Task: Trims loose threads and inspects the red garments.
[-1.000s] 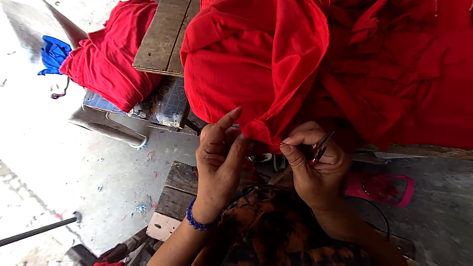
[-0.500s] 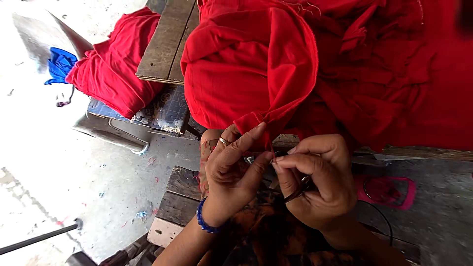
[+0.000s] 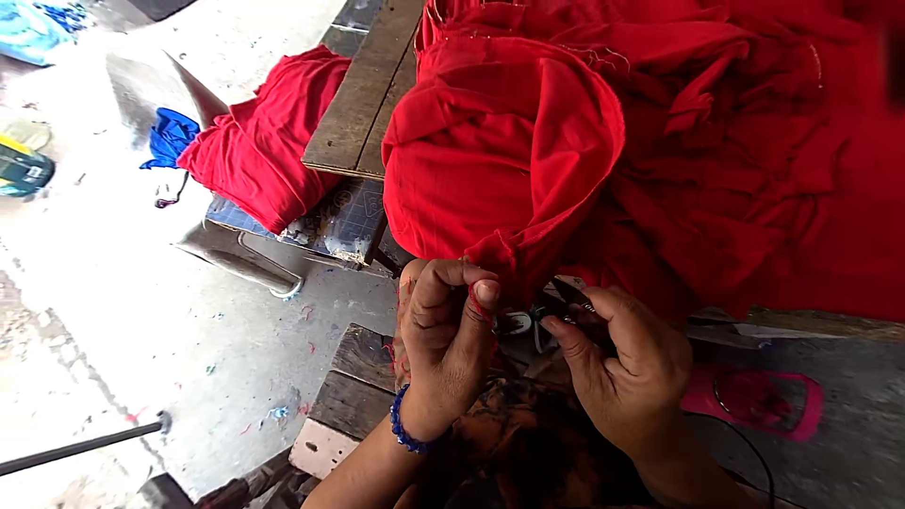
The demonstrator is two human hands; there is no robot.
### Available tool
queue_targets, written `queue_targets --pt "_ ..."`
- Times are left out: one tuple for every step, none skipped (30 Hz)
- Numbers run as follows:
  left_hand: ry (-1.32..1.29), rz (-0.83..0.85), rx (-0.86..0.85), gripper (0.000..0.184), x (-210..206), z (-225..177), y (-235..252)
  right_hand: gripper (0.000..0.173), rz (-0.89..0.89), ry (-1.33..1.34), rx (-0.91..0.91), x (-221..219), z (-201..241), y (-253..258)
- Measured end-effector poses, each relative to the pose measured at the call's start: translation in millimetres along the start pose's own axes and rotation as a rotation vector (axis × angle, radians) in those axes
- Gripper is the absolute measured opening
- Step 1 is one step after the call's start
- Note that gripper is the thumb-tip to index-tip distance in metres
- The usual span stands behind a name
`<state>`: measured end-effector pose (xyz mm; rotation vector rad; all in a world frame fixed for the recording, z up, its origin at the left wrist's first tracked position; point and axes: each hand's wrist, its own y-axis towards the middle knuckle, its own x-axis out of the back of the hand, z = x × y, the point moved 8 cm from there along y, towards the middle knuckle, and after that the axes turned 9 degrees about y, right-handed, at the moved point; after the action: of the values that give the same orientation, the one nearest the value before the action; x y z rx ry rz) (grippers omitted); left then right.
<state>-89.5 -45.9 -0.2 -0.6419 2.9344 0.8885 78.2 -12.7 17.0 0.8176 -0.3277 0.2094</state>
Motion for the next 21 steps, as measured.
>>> queue_targets --pt "0.012 0.018 -0.017 0.009 -2 -2 -1 0.029 0.011 -0.04 0.013 -2 2 0" --pt "0.041 0.033 -0.04 0.008 -4 -5 -1 0.03 0.019 -0.077 0.022 -3 4 1" --pt "0.075 0.047 -0.064 0.008 -6 -8 -2 0.03 0.019 -0.106 0.028 -4 6 2" --pt "0.103 0.057 -0.086 0.008 -7 -11 -3 0.03 0.012 -0.126 0.031 -5 7 3" --pt "0.133 0.068 -0.108 0.008 -9 -13 -4 0.03 0.003 -0.138 0.032 -5 7 4" --pt "0.16 0.077 -0.125 0.009 -10 -15 -5 0.03 -0.005 -0.142 0.032 -4 8 5" --pt "0.187 0.083 -0.141 0.009 -11 -16 -5 0.03 -0.009 -0.141 0.033 -3 8 6" --pt "0.207 0.09 -0.152 0.009 -12 -17 -6 0.03 -0.012 -0.144 0.038 -3 9 7" --pt "0.224 0.099 -0.158 0.01 -13 -18 -7 0.03 -0.013 -0.148 0.044 -3 10 7" --pt "0.239 0.109 -0.162 0.011 -14 -18 -9 0.031 -0.012 -0.152 0.054 -3 11 6" --pt "0.252 0.117 -0.168 0.013 -15 -17 -10 0.032 -0.015 -0.155 0.064 -3 11 5" --pt "0.27 0.12 -0.179 0.014 -17 -17 -11 0.033 -0.018 -0.152 0.066 -3 10 5" --pt "0.291 0.125 -0.188 0.015 -19 -15 -11 0.034 -0.025 -0.14 0.06 -3 7 6" --pt "0.303 0.117 -0.195 0.015 -20 -14 -9 0.034 -0.034 -0.108 0.044 -3 4 7" --pt "0.299 0.095 -0.198 0.016 -18 -13 -7 0.032 -0.05 -0.057 0.02 -1 -1 8" --pt "0.298 0.066 -0.206 0.022 -12 -13 -3 0.03 -0.076 0.006 -0.01 2 -7 8" --pt "0.328 0.023 -0.22 0.033 -2 -16 4 0.028 -0.114 0.067 -0.038 7 -12 7" --pt "0.383 -0.031 -0.238 0.045 16 -20 13 0.024 -0.157 0.122 -0.061 14 -17 6" --pt "0.449 -0.09 -0.259 0.055 41 -26 25 0.021 -0.202 0.151 -0.084 24 -23 5" --pt "0.513 -0.153 -0.283 0.063 74 -32 39 0.018 -0.252 0.163 -0.107 36 -29 3" --pt "0.589 -0.211 -0.317 0.069 110 -40 57 0.015 -0.304 0.156 -0.128 49 -37 -1"
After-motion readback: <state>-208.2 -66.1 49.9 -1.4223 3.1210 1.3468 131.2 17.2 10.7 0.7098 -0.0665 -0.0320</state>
